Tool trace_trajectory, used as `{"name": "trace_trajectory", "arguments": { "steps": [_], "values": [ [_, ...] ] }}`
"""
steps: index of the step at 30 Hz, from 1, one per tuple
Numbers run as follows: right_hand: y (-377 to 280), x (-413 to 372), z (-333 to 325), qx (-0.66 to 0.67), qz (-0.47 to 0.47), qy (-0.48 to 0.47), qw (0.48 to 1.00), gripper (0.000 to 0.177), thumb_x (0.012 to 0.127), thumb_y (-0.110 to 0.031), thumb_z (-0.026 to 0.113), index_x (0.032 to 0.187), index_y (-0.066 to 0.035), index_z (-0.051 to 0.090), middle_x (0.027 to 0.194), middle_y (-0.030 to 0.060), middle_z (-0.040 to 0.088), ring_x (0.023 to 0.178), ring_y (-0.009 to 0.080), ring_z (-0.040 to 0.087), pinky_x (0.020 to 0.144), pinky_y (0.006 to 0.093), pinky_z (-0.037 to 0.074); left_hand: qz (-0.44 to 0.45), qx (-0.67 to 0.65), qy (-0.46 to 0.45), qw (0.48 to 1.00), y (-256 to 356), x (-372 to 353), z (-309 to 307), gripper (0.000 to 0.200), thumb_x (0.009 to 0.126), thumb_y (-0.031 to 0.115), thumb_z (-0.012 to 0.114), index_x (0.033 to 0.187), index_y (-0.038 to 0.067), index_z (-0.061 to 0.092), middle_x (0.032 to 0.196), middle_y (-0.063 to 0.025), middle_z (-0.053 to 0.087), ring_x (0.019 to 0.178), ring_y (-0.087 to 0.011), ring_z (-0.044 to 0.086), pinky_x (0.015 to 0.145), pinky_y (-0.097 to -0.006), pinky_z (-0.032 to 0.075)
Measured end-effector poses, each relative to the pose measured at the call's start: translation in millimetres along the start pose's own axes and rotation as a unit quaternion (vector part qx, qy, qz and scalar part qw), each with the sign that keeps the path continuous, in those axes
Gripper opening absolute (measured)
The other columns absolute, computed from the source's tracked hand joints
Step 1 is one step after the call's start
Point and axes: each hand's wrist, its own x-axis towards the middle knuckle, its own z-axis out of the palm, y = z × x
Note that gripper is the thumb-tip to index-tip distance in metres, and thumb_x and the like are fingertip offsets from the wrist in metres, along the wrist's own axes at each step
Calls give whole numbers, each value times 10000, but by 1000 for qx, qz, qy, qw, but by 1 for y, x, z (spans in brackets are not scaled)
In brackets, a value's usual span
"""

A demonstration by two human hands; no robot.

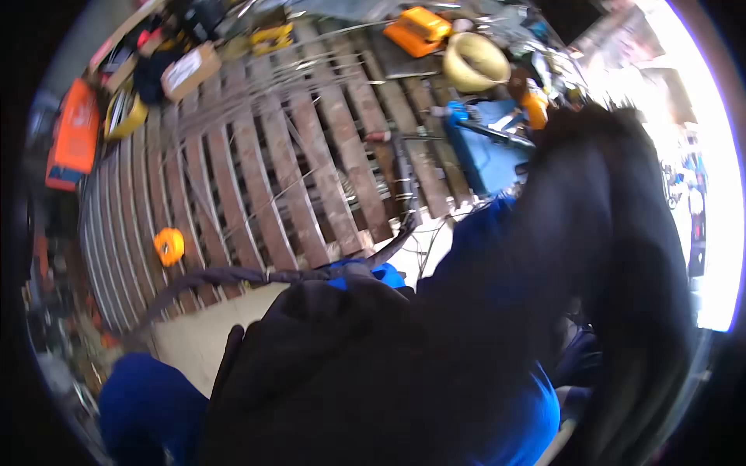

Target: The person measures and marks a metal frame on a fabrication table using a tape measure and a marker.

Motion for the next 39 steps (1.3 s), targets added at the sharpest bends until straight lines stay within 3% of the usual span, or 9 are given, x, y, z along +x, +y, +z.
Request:
{"name": "trace_trajectory", "arguments": {
  "steps": [3,8,18,26,33,39],
  "values": [
    [36,3,26,-24,52,-8,998,278,973,-199,642,1150,16,636,969,149,669,727,185,632,684,299,493,17,-50,-42,998,18,7,44,575,952,493,567,1267,12,569,1155,-202,658,1024,-347,644,955,-453,501],
    [79,5,99,24,84,-90,992,291,972,-212,647,1159,11,637,976,151,674,744,188,639,704,304,498,-2,-96,-34,995,46,-8,44,579,957,480,563,1284,3,550,1148,-196,655,1010,-334,645,959,-443,501],
    [91,5,215,91,23,-252,963,316,969,-237,658,1177,1,640,990,155,683,779,195,652,744,314,510,-12,-175,-56,983,96,-21,66,588,968,455,554,1317,-15,511,1133,-184,649,982,-309,646,967,-424,501],
    [62,36,271,100,-54,-298,948,336,967,-257,666,1191,-7,642,1001,158,691,807,200,663,775,323,519,17,-278,-78,957,141,-20,72,597,976,435,547,1344,-30,481,1121,-175,645,960,-289,647,973,-408,502],
    [21,113,244,41,-104,-258,960,354,965,-275,674,1203,-14,644,1011,161,698,831,205,672,803,330,527,73,-428,-99,895,202,-25,63,606,983,418,541,1367,-43,454,1110,-167,641,940,-271,647,978,-394,502],
    [24,95,105,-127,-31,-175,976,370,963,-290,680,1214,-20,645,1019,164,704,851,209,680,827,336,533,152,-535,-127,821,255,-33,21,615,990,403,535,1387,-54,431,1101,-160,637,923,-256,648,983,-382,502]
  ]
}}
